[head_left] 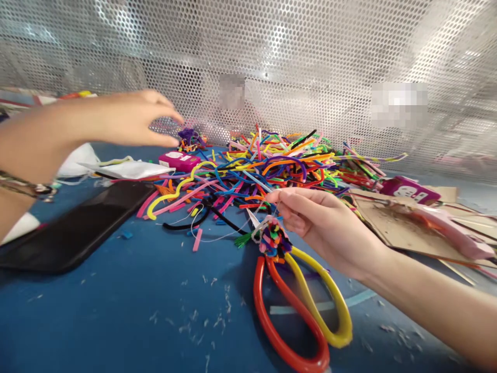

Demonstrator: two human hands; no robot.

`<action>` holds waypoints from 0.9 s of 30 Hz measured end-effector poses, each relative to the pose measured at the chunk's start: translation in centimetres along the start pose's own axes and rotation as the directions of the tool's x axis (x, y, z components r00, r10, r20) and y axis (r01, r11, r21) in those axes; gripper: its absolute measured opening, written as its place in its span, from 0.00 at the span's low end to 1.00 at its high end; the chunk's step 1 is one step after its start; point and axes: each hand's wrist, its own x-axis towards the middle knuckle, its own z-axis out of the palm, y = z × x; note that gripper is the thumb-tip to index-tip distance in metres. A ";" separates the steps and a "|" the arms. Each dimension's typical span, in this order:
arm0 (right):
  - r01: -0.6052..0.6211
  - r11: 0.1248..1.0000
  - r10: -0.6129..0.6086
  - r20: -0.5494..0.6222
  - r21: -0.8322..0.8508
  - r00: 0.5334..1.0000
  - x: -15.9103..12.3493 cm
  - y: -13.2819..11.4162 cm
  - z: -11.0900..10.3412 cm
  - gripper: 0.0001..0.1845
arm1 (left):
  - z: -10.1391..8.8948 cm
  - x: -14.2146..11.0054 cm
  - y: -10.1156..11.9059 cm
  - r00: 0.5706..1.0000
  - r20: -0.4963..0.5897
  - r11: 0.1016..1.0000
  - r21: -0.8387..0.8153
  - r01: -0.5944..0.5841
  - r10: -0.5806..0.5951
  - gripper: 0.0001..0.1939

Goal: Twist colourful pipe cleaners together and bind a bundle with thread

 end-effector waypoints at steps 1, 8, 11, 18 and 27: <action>-0.005 1.000 0.005 0.001 0.000 1.000 0.0 0.0 0.1 0.10 | -0.2 -0.3 1.1 0.998 -0.038 0.996 0.078 -0.054 0.057 0.21; 0.006 1.000 -0.007 0.023 0.001 1.000 -0.2 0.0 0.2 0.10 | 2.2 -4.3 9.4 0.813 0.462 0.929 -0.274 -0.249 0.354 0.14; 0.011 1.000 -0.010 0.015 -0.016 1.000 -0.2 0.1 0.1 0.10 | 4.4 -4.9 10.0 0.805 0.519 0.953 -0.242 -0.185 0.288 0.17; 0.034 0.999 -0.033 0.072 -0.005 0.997 -0.3 0.3 -0.1 0.10 | 6.5 -4.1 10.1 0.937 0.252 0.926 -0.350 -0.144 0.241 0.23; -0.002 0.998 0.009 0.121 -0.057 0.993 -0.5 0.4 0.3 0.11 | 8.3 -4.8 11.6 0.896 0.305 0.397 -0.903 0.164 0.324 0.12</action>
